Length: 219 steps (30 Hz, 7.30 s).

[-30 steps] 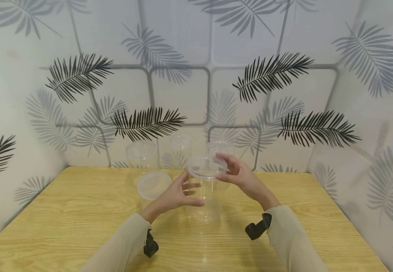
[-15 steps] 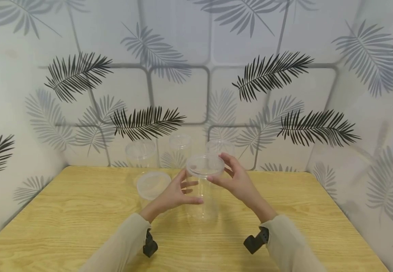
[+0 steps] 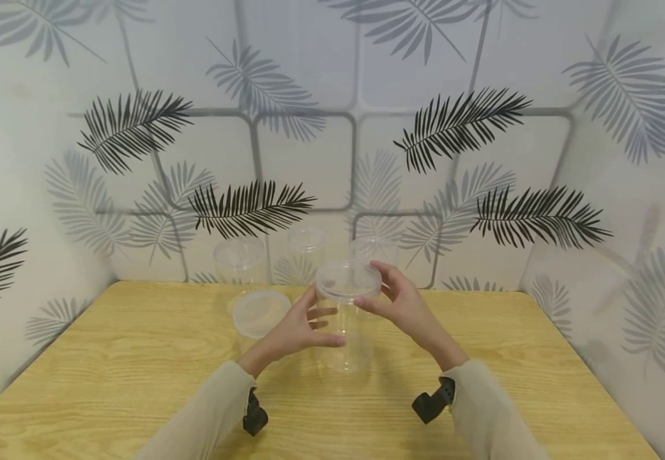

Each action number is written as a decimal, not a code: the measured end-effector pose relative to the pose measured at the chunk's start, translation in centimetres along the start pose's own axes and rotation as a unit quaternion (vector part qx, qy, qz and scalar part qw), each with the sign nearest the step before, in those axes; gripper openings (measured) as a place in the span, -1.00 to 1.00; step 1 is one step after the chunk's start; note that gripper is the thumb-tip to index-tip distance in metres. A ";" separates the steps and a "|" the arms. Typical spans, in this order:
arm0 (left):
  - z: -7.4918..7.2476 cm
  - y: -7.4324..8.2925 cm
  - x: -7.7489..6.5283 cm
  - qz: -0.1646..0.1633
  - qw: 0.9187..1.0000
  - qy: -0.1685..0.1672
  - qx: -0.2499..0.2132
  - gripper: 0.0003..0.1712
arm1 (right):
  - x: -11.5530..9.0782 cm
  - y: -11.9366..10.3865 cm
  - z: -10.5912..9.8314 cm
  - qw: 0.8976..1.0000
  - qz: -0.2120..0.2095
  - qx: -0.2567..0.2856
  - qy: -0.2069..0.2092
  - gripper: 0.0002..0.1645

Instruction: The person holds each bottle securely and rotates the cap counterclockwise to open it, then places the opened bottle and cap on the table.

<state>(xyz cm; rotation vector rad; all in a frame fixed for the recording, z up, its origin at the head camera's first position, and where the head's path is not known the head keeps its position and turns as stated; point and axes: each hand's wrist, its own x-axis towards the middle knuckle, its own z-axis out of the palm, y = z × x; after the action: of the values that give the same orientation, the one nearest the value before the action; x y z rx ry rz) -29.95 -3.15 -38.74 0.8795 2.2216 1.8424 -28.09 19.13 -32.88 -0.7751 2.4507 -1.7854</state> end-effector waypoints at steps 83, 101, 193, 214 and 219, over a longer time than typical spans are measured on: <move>-0.1 0.3 -0.2 0.013 1.000 -0.002 0.011 0.16 | 0.2 -0.5 -0.1 1.000 -0.001 -0.010 -0.008 -0.14; 0.0 0.5 -0.2 0.002 1.000 -0.012 0.010 0.13 | 1.0 0.4 -2.5 0.982 -0.029 0.115 -0.145 -0.12; 0.2 0.3 -0.3 0.014 1.000 0.003 0.012 0.11 | -0.2 -0.7 -0.4 0.996 -0.022 0.085 -0.021 -0.07; 0.0 0.6 -0.5 0.009 1.000 -0.013 0.000 0.12 | 0.3 0.2 -0.6 0.989 -0.036 0.122 -0.069 -0.16; -0.1 0.7 -0.4 0.008 1.000 -0.023 0.010 0.07 | 0.7 0.7 -1.6 0.975 -0.049 0.169 -0.133 -0.18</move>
<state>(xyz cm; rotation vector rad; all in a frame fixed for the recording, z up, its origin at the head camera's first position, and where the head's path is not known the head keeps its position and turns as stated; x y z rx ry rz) -29.45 -3.33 -38.17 0.9358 2.2141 1.7910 -29.38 20.43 -32.76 -1.0342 1.9091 -1.9131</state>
